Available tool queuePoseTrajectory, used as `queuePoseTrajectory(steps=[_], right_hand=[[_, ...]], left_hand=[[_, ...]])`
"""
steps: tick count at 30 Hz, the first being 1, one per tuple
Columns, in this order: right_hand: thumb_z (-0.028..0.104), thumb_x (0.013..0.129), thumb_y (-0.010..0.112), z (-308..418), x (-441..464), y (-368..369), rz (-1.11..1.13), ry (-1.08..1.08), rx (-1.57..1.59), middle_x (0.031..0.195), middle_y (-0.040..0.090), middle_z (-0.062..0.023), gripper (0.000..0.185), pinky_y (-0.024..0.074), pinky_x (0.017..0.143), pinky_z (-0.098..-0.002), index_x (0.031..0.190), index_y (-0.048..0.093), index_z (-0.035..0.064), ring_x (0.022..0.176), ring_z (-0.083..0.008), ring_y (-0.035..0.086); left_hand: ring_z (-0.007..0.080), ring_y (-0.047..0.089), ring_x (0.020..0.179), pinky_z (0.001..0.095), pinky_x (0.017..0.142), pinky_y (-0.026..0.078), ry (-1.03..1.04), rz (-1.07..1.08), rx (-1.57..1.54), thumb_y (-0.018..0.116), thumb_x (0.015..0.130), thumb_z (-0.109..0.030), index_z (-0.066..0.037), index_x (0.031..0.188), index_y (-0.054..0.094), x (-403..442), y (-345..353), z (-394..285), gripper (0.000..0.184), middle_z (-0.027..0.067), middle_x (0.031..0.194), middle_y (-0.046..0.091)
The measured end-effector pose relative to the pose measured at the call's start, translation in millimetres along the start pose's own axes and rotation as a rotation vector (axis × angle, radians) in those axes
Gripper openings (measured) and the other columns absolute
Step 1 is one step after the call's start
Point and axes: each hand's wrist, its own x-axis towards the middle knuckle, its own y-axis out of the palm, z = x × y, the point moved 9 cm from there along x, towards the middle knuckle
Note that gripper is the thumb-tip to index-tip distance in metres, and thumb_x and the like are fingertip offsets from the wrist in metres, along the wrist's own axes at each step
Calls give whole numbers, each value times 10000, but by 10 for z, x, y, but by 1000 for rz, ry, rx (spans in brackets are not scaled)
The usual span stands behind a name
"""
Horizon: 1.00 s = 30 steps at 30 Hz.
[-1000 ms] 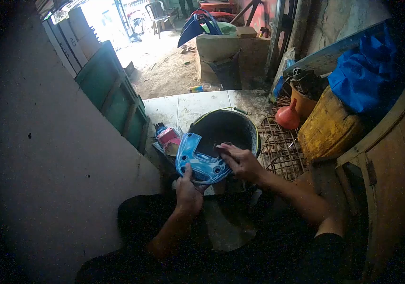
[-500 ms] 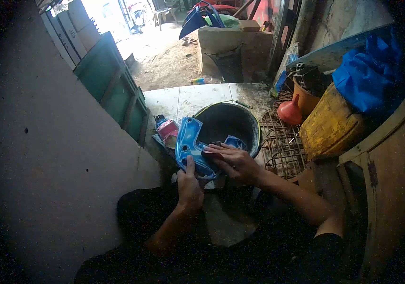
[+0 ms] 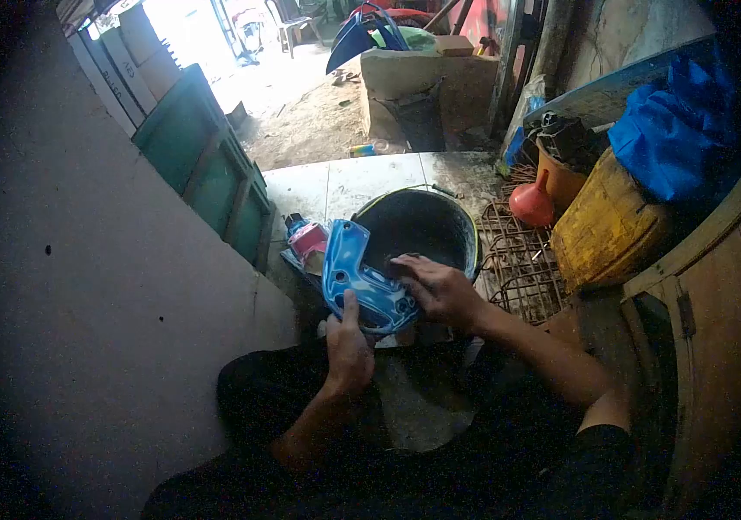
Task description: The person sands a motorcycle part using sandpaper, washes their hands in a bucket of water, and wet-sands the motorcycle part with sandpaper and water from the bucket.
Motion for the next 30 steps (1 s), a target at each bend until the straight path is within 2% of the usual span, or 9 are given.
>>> queuePoseTrajectory(steps=[1, 3, 5, 7, 12, 16, 25, 27, 30], right_hand=[[184, 1000, 493, -12, -18, -28, -1, -3, -2, 1289, 598, -176, 341, 396, 1074, -406, 1304, 572, 52, 1254, -319, 532], [173, 999, 497, -401, -140, 19, 34, 506, 304, 1279, 602, -185, 339, 401, 1073, -387, 1304, 570, 45, 1245, -318, 539], [160, 993, 510, -185, -57, -55, -4, 327, 246, 1279, 598, -200, 338, 429, 1048, -385, 1304, 571, 45, 1224, -317, 557], [146, 985, 519, 321, -8, -32, 50, -179, 92, 1282, 589, -217, 325, 463, 1010, -384, 1283, 583, 31, 1197, -327, 576], [99, 968, 522, -314, -44, 32, -24, 245, 147, 1265, 608, -181, 335, 375, 1086, -388, 1281, 556, -16, 1247, -300, 540], [124, 975, 511, 155, -38, 32, 69, -54, -38, 1272, 596, -209, 340, 338, 1112, -425, 1280, 555, -19, 1261, -327, 524], [147, 967, 523, 251, -34, 76, -52, 86, 83, 1291, 577, -222, 368, 396, 1073, -440, 1303, 541, -3, 1238, -351, 536], [159, 966, 528, 520, -31, 59, -99, -153, 33, 1279, 586, -218, 365, 405, 1066, -445, 1289, 548, -11, 1221, -355, 548], [137, 957, 540, 193, -22, 89, -30, 61, 51, 1284, 582, -219, 373, 404, 1070, -446, 1305, 543, 3, 1234, -350, 540]], left_hand=[[257, 627, 988, 407, 848, 559, 3, 1, -1, 457, 1028, -313, 52, 1210, 390, 0, 1, 31, 413, 163, 1145, 556], [143, 613, 881, 307, 835, 495, 14, 9, -18, 445, 1039, -321, 40, 1077, 574, 1, 7, 66, 386, 87, 1009, 640], [148, 616, 879, 304, 822, 497, 73, 30, -28, 447, 1037, -330, 39, 1078, 576, 29, 28, 5, 393, 90, 1006, 639], [230, 649, 907, 390, 807, 566, 98, 76, -16, 454, 1031, -301, 33, 1150, 480, 30, 46, -72, 355, 132, 1062, 605], [196, 650, 875, 349, 783, 556, 89, 52, -2, 451, 1033, -311, 38, 1094, 526, 24, 28, -74, 362, 118, 1017, 627], [143, 641, 821, 282, 774, 525, 68, 59, 18, 434, 1039, -345, 27, 1076, 575, -22, 67, -86, 400, 86, 975, 648], [73, 525, 714, 251, 604, 426, 187, 115, 369, 453, 1029, -391, -50, 843, 618, -188, 244, -237, 423, 4, 798, 612], [93, 564, 773, 264, 646, 464, 176, 147, 381, 435, 1030, -413, -20, 928, 608, -177, 253, -229, 442, 35, 868, 628], [149, 607, 914, 299, 772, 509, -23, 194, 167, 410, 1035, -419, 23, 1107, 547, -52, 198, 8, 469, 90, 1019, 626]])
